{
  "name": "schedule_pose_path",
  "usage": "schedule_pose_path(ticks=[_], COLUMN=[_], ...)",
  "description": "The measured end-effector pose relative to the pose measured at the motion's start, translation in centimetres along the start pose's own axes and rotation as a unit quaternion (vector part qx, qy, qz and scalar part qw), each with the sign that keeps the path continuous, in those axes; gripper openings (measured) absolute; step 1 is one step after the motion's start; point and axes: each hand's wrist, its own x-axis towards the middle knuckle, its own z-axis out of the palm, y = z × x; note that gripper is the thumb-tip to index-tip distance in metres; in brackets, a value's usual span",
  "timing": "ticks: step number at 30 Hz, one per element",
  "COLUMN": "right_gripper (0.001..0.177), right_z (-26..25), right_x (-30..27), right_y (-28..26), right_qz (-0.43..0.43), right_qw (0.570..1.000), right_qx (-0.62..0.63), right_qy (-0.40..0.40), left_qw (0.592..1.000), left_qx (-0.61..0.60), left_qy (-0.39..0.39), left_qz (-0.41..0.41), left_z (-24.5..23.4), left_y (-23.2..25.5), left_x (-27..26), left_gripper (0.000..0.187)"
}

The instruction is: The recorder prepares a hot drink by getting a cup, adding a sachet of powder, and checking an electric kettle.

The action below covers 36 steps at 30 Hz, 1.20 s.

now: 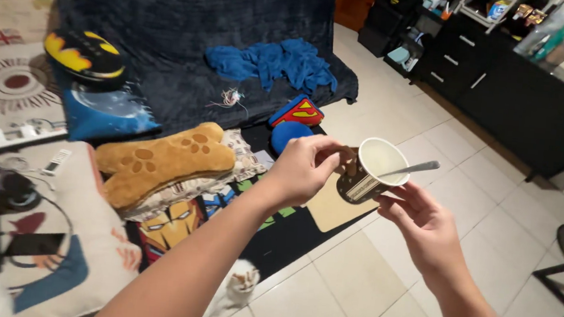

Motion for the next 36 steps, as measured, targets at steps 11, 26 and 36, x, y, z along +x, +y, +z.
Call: schedule_pose_path(ticks=[11,26,36], right_gripper=[0.050,0.008,0.025], right_z=[-8.2,-19.0,-23.3], right_x=[7.0,16.6,34.7], right_y=[0.8,6.5,10.8], right_qz=[0.066,0.021,0.066], right_qw=[0.992,0.978,0.970], right_qx=[-0.099,-0.124,-0.091], right_qy=[0.045,0.165,0.214], left_qw=[0.999,0.994,0.994], left_qx=[-0.050,-0.050,-0.063], left_qy=[0.004,-0.030,-0.083], left_qz=[-0.006,0.092,0.043], left_z=[5.1,12.3,11.7], left_y=[-5.0,-11.7,-18.7], left_x=[9.6,24.7,40.8], left_gripper=[0.020,0.018,0.019])
